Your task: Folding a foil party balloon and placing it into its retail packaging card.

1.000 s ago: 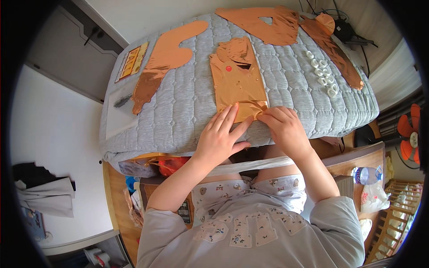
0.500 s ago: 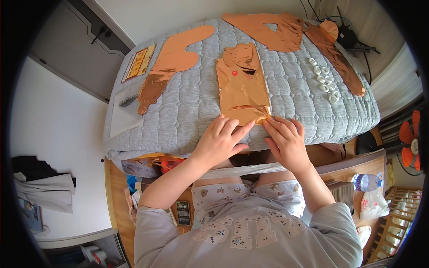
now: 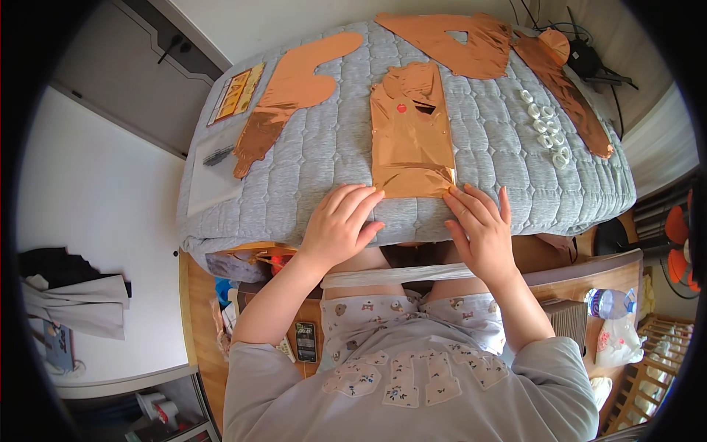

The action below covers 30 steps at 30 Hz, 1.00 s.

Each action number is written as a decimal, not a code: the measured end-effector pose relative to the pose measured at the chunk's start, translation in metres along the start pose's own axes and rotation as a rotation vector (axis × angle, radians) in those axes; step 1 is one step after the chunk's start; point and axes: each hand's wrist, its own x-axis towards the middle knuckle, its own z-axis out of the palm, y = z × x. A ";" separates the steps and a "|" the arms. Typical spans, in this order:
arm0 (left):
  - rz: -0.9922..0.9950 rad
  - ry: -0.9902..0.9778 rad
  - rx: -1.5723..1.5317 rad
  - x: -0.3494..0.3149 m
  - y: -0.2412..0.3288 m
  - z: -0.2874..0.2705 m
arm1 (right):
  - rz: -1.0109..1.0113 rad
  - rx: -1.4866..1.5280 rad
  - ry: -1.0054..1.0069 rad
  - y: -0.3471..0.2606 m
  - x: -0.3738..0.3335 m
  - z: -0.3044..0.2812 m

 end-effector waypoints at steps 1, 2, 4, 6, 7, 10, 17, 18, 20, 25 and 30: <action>-0.013 0.010 0.011 -0.001 -0.001 -0.001 | -0.009 -0.019 0.008 0.000 0.000 -0.001; -0.014 0.008 0.013 -0.003 -0.002 -0.002 | -0.015 -0.037 0.015 -0.001 0.000 -0.001; 0.002 0.009 0.037 -0.005 -0.002 -0.004 | -0.015 -0.048 0.021 -0.003 0.002 -0.003; 0.013 0.003 0.061 -0.006 -0.002 -0.005 | -0.017 -0.062 0.028 -0.002 0.002 -0.005; 0.024 -0.003 0.083 -0.006 -0.003 -0.005 | -0.025 -0.059 0.034 0.001 0.001 -0.005; 0.039 -0.010 0.034 -0.004 -0.004 -0.005 | -0.034 -0.039 0.064 -0.001 0.003 -0.006; 0.042 -0.044 -0.059 0.006 -0.010 -0.007 | -0.020 -0.016 0.127 -0.001 0.006 -0.007; 0.043 -0.040 -0.067 0.007 -0.011 -0.006 | -0.021 -0.020 0.128 0.000 0.005 -0.007; 0.046 -0.033 -0.076 0.007 -0.011 -0.006 | -0.033 -0.057 0.148 0.003 0.005 -0.006; 0.048 -0.022 -0.057 0.007 -0.011 -0.005 | -0.009 -0.092 0.174 0.002 0.006 -0.013; 0.020 -0.016 -0.100 0.005 -0.008 -0.009 | -0.016 -0.084 0.174 0.005 0.008 -0.014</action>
